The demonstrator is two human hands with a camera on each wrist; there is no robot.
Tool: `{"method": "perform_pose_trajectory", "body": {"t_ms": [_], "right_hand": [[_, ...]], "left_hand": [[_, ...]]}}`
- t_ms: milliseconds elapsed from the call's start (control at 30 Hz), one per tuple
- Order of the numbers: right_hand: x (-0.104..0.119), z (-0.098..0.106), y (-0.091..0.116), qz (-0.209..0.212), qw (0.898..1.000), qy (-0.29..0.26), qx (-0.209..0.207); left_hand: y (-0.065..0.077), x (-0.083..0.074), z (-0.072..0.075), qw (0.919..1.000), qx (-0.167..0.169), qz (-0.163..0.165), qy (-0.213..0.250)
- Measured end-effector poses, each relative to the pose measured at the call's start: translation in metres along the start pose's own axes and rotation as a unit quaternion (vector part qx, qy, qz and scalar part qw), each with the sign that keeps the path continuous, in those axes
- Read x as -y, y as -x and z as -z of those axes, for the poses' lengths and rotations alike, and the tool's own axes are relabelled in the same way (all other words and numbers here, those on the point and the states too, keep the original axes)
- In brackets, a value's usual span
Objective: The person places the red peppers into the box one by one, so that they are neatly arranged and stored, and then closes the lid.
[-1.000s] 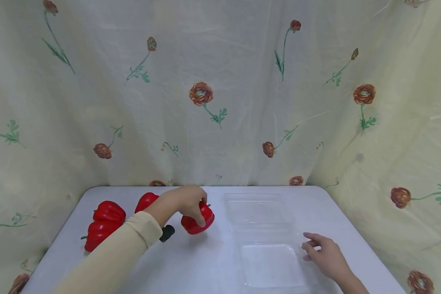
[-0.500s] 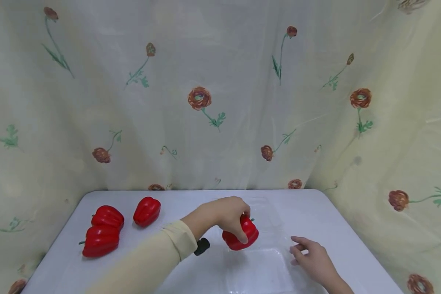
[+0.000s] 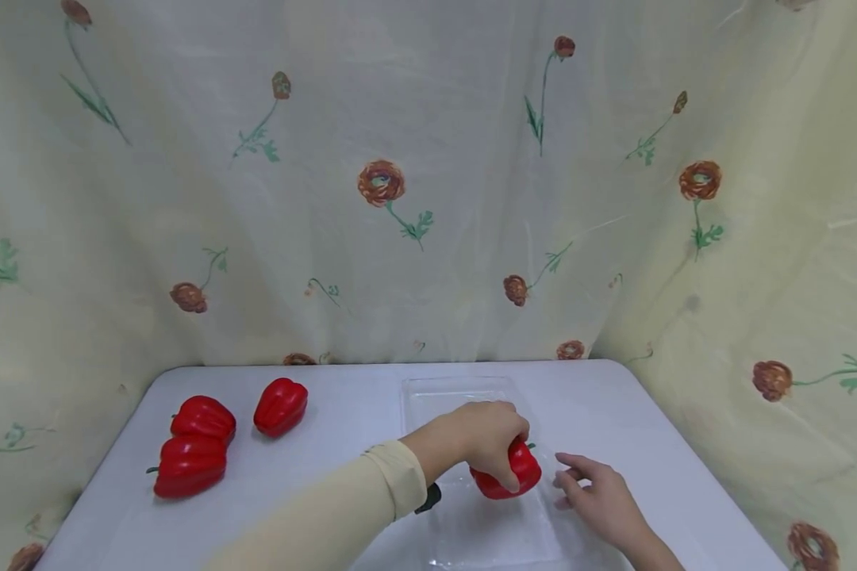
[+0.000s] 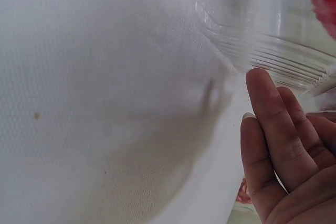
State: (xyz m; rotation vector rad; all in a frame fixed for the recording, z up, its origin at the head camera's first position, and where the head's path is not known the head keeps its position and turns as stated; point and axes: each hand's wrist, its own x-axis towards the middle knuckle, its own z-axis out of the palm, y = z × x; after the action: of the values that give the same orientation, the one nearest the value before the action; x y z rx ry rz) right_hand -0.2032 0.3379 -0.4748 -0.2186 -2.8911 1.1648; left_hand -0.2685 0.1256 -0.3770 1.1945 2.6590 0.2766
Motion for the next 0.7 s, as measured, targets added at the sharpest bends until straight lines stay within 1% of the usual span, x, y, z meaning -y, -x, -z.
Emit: {"method": "perform_pose_trajectory", "body": {"t_ms": [133,233,300,433,500,633,700], "right_hand": [[-0.001,0.000,0.000,0.005,1.000,-0.010,0.003],[-0.002,-0.001,0.000,0.013,1.000,-0.018,-0.001],[-0.002,-0.002,0.000,0.016,1.000,-0.021,-0.006],[-0.001,-0.004,0.001,0.027,0.999,-0.026,-0.014],[0.000,-0.004,0.002,0.039,0.999,-0.029,-0.017],[0.002,-0.005,0.004,0.048,0.998,-0.036,-0.020],[0.003,-0.006,0.004,0.047,0.998,-0.036,-0.019]], "left_hand": [[-0.006,-0.003,-0.009,0.9998,0.009,0.003,-0.015],[-0.010,-0.004,-0.017,0.9991,0.013,0.012,-0.038],[-0.013,-0.004,-0.022,0.9982,0.014,0.013,-0.057],[-0.020,-0.005,-0.033,0.9949,0.007,-0.006,-0.100],[-0.023,-0.006,-0.037,0.9924,0.001,-0.017,-0.121],[-0.029,-0.009,-0.043,0.9888,-0.003,-0.028,-0.147],[-0.031,-0.011,-0.045,0.9885,0.001,-0.030,-0.148]]}}
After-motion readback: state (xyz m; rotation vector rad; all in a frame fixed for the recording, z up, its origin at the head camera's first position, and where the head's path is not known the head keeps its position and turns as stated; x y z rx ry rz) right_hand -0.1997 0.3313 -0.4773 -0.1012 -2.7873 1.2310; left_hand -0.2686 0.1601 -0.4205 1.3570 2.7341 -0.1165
